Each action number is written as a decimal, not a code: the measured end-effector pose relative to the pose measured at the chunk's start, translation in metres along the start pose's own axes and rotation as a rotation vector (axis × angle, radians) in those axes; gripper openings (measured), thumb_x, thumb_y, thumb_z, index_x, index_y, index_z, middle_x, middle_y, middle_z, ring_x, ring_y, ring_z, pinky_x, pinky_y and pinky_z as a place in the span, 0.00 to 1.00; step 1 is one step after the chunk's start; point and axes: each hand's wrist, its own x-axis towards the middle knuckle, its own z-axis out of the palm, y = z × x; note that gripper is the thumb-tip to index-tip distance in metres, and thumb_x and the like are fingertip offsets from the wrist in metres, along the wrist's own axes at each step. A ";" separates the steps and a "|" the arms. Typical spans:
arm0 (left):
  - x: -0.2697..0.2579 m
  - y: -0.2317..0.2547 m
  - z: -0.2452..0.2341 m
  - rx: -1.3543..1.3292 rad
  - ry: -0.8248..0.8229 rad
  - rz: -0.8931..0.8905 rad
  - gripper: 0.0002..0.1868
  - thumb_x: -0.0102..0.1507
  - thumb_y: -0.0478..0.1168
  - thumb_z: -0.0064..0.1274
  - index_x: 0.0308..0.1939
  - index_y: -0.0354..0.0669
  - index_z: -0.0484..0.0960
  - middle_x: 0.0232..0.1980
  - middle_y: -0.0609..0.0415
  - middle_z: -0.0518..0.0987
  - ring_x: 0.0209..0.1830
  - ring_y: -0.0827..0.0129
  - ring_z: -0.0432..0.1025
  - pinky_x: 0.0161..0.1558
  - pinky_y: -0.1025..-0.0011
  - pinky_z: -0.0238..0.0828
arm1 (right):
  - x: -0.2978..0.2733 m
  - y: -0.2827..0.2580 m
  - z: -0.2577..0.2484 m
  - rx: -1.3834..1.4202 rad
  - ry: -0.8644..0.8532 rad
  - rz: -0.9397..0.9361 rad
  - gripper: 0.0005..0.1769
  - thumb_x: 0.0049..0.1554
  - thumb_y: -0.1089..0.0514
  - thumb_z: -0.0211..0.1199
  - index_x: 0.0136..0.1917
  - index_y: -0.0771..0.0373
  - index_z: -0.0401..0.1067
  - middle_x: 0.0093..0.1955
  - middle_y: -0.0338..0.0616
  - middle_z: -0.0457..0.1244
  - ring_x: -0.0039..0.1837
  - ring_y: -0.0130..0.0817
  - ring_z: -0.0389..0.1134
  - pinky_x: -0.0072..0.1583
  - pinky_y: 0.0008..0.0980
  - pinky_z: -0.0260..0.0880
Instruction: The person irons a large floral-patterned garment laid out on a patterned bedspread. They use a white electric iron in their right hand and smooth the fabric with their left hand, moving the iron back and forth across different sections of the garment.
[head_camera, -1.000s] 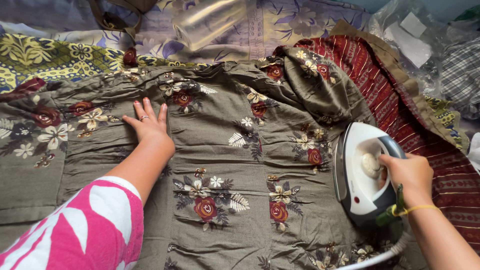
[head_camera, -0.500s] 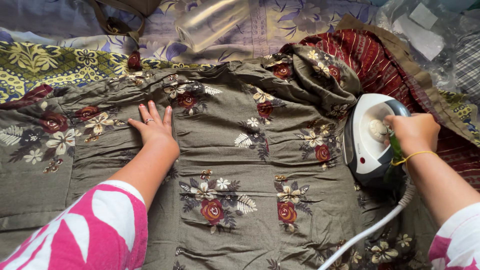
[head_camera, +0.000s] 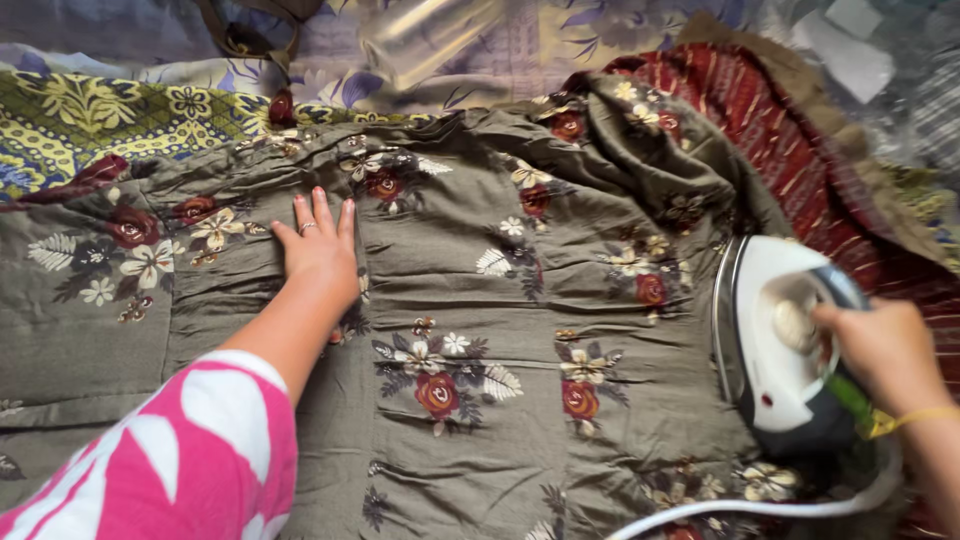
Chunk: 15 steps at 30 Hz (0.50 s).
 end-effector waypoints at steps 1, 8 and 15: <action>-0.011 -0.002 0.003 -0.052 0.095 -0.002 0.67 0.54 0.51 0.62 0.83 0.41 0.30 0.84 0.34 0.30 0.81 0.35 0.35 0.68 0.33 0.45 | -0.014 0.010 -0.001 -0.006 -0.004 0.027 0.23 0.52 0.46 0.71 0.43 0.71 0.81 0.36 0.59 0.70 0.40 0.50 0.74 0.46 0.45 0.70; -0.074 -0.005 0.005 -0.136 0.275 0.058 0.49 0.64 0.45 0.54 0.83 0.51 0.41 0.85 0.48 0.41 0.82 0.53 0.46 0.69 0.43 0.54 | -0.122 0.084 -0.020 -0.038 -0.067 0.237 0.21 0.53 0.43 0.70 0.41 0.66 0.79 0.30 0.55 0.69 0.37 0.50 0.73 0.44 0.47 0.73; -0.170 -0.003 0.067 -0.387 0.604 0.017 0.38 0.66 0.53 0.44 0.78 0.46 0.55 0.81 0.46 0.55 0.80 0.54 0.53 0.71 0.43 0.53 | -0.205 0.087 -0.026 0.052 0.033 0.231 0.18 0.55 0.46 0.67 0.39 0.65 0.82 0.28 0.51 0.67 0.36 0.43 0.72 0.48 0.43 0.72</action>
